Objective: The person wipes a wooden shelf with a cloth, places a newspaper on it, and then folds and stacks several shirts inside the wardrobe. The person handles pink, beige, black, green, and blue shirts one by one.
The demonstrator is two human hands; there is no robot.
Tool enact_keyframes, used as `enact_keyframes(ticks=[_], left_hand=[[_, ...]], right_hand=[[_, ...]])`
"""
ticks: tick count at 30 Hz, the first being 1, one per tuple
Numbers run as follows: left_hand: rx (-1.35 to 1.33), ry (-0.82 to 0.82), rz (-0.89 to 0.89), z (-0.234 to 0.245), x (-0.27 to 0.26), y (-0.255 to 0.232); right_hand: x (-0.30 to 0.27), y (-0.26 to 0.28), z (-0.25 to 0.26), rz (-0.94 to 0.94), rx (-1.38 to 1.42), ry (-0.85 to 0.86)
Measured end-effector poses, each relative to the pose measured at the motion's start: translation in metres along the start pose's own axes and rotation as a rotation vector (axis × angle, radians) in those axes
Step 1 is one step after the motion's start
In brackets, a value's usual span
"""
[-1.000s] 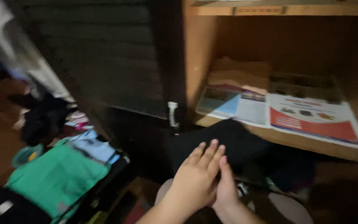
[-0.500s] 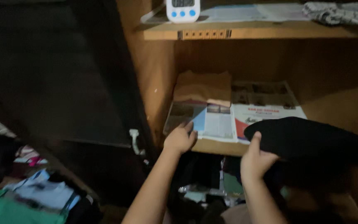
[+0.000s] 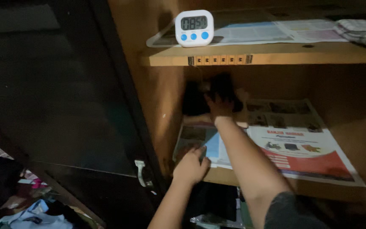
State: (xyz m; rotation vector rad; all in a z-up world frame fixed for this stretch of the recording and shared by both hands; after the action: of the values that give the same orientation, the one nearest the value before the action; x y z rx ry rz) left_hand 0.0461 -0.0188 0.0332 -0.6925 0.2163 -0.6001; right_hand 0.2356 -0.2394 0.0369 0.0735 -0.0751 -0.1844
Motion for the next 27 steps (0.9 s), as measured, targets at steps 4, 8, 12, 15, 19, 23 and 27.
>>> enact_keyframes(ticks=[4,8,12,15,19,23,27], left_hand=[[-0.018,0.032,0.029,0.002,0.002,-0.001],[-0.005,0.016,0.036,0.003,-0.002,-0.002],[-0.042,0.014,0.043,0.004,-0.001,-0.005],[0.001,-0.026,-0.021,0.004,-0.002,-0.007],[-0.004,-0.019,0.004,0.006,-0.003,-0.007],[-0.012,0.022,0.075,0.004,-0.004,-0.007],[-0.012,0.015,0.068,0.002,-0.003,-0.004]], right_hand=[[-0.018,-0.002,0.0,-0.082,0.104,-0.257],[-0.023,-0.023,0.001,-0.089,0.12,-0.23],[-0.018,-0.038,0.009,-0.043,0.021,-0.185],[-0.019,-0.037,0.007,-0.082,-0.046,-0.232],[-0.02,-0.023,0.013,-0.173,-0.083,-0.283],[-0.032,0.007,0.009,-0.351,-0.071,-0.054],[-0.052,0.018,0.024,-0.389,0.172,0.254]])
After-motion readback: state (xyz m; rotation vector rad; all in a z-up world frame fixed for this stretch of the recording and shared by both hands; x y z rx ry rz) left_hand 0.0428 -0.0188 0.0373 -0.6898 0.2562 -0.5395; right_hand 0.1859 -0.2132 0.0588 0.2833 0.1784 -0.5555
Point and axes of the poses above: each hand's wrist, its own x-axis towards the middle knuckle, its own z-axis out of the back of the hand, y = z × x, the point moved 4 cm from there along x, towards the middle knuckle, and after that the axes turned 14 degrees about y, right-handed, at the moved point
